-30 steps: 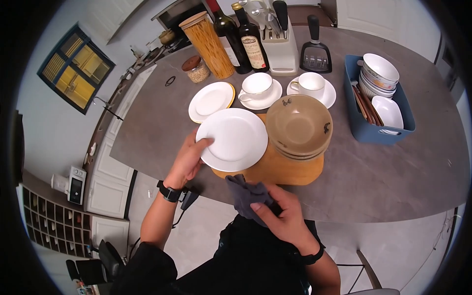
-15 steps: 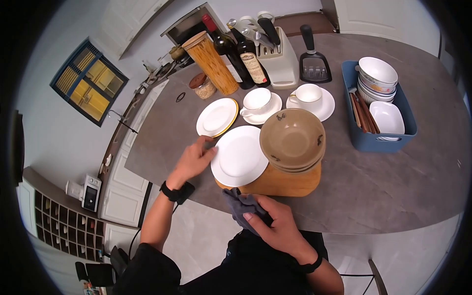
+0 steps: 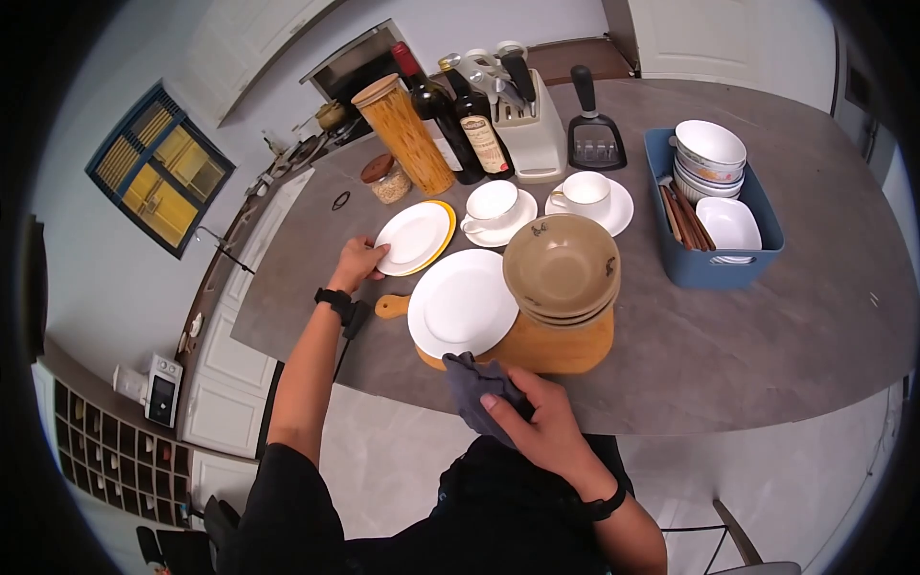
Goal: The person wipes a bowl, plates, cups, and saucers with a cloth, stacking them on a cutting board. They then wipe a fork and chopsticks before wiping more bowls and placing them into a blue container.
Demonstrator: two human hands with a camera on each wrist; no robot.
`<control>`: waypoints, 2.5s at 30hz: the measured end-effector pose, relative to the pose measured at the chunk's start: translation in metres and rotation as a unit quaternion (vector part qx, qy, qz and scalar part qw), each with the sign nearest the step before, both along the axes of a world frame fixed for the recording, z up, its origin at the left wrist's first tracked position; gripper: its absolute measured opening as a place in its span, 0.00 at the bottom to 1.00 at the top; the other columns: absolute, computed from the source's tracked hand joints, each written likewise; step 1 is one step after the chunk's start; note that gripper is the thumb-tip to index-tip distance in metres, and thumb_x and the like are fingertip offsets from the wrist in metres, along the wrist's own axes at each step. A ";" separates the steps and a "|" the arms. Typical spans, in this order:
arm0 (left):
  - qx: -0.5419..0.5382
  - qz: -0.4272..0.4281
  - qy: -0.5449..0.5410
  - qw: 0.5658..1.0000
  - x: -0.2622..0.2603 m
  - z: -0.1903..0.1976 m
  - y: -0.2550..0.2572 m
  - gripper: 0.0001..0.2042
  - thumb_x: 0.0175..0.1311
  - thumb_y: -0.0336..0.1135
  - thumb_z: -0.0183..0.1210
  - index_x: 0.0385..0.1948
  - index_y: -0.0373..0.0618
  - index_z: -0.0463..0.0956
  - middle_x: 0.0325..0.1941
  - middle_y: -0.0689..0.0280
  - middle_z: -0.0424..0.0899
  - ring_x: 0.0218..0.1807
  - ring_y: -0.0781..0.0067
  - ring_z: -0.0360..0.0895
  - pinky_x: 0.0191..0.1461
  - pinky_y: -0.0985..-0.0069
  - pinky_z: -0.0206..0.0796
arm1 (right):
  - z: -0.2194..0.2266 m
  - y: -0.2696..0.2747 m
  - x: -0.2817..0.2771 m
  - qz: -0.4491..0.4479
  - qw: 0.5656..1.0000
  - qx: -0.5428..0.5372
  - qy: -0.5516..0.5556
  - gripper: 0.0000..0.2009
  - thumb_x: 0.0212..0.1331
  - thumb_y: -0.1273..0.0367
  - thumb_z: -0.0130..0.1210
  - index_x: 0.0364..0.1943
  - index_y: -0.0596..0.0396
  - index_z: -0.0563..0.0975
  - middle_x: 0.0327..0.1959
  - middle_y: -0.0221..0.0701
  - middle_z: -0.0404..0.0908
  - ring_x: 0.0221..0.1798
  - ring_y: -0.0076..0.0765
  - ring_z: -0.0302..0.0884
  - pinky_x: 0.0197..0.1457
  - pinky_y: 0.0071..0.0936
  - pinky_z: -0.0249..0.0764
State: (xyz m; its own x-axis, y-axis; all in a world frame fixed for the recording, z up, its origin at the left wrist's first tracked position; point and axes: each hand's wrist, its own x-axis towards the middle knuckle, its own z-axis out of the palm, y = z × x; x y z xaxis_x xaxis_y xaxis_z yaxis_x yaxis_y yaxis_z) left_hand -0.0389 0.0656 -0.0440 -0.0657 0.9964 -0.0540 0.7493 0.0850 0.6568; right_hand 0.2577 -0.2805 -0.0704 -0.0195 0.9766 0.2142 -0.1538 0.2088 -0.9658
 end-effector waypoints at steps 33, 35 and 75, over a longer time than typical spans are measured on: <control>-0.031 -0.223 -0.511 0.829 -0.020 0.002 -0.258 0.30 0.76 0.25 0.53 0.77 0.45 0.52 0.73 0.58 0.70 0.69 0.63 0.75 0.61 0.62 0.81 | 0.062 0.092 -0.116 -0.109 0.791 0.358 -0.485 0.26 0.60 0.72 0.58 0.65 0.59 0.73 0.75 0.46 0.67 0.77 0.59 0.63 0.79 0.55 0.58; -0.019 -0.221 -0.575 0.787 -0.024 -0.006 -0.259 0.29 0.78 0.32 0.52 0.77 0.44 0.52 0.74 0.58 0.69 0.68 0.64 0.76 0.63 0.65 0.78 | 0.053 0.075 -0.121 -0.044 0.796 0.354 -0.489 0.26 0.60 0.71 0.60 0.65 0.58 0.74 0.75 0.44 0.67 0.78 0.55 0.63 0.78 0.53 0.60; -0.114 -0.156 -0.812 0.551 -0.010 -0.005 -0.283 0.41 0.76 0.71 0.37 0.76 0.42 0.59 0.78 0.57 0.67 0.76 0.57 0.66 0.78 0.56 0.57 | 0.043 0.041 -0.144 -0.049 0.793 0.316 -0.519 0.27 0.58 0.70 0.59 0.65 0.57 0.73 0.75 0.48 0.64 0.81 0.59 0.55 0.79 0.65 0.51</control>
